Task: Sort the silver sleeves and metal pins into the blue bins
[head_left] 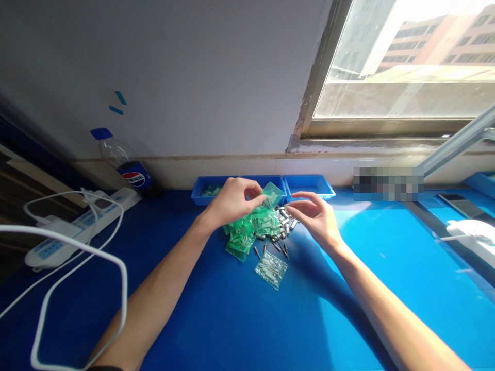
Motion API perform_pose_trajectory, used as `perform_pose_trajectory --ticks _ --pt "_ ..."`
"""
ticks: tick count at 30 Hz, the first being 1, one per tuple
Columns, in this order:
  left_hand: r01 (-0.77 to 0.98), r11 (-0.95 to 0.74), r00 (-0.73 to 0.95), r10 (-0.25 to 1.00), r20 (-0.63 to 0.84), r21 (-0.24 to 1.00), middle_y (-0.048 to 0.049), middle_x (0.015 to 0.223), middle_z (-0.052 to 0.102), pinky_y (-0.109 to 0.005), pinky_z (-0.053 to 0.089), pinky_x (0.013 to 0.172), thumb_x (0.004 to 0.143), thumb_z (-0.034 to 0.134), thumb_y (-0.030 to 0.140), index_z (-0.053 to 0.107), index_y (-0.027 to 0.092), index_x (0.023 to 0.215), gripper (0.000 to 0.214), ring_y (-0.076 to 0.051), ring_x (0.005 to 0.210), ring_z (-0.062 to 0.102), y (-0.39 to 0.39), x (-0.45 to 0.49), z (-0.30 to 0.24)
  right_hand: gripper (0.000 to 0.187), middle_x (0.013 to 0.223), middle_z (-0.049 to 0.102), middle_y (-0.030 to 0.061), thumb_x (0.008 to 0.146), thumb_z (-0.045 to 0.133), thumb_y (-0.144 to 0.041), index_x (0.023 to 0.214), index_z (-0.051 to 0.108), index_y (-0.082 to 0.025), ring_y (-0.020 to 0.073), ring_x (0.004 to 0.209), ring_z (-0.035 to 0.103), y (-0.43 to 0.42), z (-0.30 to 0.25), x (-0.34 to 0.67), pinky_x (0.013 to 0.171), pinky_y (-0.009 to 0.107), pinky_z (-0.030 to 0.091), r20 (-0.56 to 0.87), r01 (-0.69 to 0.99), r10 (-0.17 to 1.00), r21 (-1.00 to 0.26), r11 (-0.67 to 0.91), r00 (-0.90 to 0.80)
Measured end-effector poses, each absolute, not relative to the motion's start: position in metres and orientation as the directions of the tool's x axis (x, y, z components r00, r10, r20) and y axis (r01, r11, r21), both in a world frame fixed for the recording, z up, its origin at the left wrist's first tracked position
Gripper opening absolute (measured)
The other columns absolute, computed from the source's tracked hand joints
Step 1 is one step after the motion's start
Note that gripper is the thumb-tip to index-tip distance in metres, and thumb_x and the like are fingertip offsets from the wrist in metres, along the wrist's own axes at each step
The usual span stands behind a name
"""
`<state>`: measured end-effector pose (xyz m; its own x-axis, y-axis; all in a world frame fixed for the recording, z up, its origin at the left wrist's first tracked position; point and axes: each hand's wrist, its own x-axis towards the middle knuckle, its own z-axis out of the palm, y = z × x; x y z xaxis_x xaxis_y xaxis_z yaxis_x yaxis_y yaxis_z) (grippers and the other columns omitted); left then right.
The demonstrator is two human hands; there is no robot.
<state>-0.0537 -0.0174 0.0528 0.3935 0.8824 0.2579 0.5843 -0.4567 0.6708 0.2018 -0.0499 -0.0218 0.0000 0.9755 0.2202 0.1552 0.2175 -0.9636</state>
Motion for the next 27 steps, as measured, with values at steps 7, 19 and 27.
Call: perform_pose_trajectory --ticks 7,19,27 --pt "0.942 -0.143 0.031 0.938 0.346 0.304 -0.011 0.096 0.086 -0.041 0.061 0.089 0.095 0.077 0.037 0.084 0.022 0.092 0.017 -0.032 0.094 0.081 -0.007 -0.107 0.074 0.039 0.096 0.084 0.0068 0.089 0.087 -0.06 0.105 0.075 -0.026 0.0263 0.081 0.077 -0.049 -0.04 0.201 0.072 0.041 0.06 0.382 0.472 0.918 -0.793 0.385 -0.108" --pt "0.714 -0.466 0.447 0.878 0.172 0.523 -0.0077 0.103 0.088 -0.031 0.063 0.085 0.096 0.077 0.042 0.087 0.021 0.114 0.029 -0.024 0.093 0.082 -0.006 -0.08 0.053 0.042 0.106 0.082 0.0069 0.091 0.088 -0.051 0.124 0.074 -0.029 0.0325 0.098 0.071 -0.051 -0.05 0.19 0.089 0.049 0.061 0.429 0.593 0.874 -0.65 0.475 -0.23" --pt "0.619 -0.498 0.51 0.843 0.171 0.607 -0.0081 0.103 0.088 -0.03 0.062 0.083 0.097 0.077 0.045 0.087 0.019 0.114 0.032 -0.024 0.092 0.082 -0.016 -0.065 0.054 0.054 0.086 0.075 -0.0004 0.078 0.095 -0.058 0.118 0.073 -0.027 0.0217 0.073 0.073 -0.05 -0.036 0.191 0.07 0.038 0.063 0.164 0.112 0.967 -0.976 0.188 -0.193"
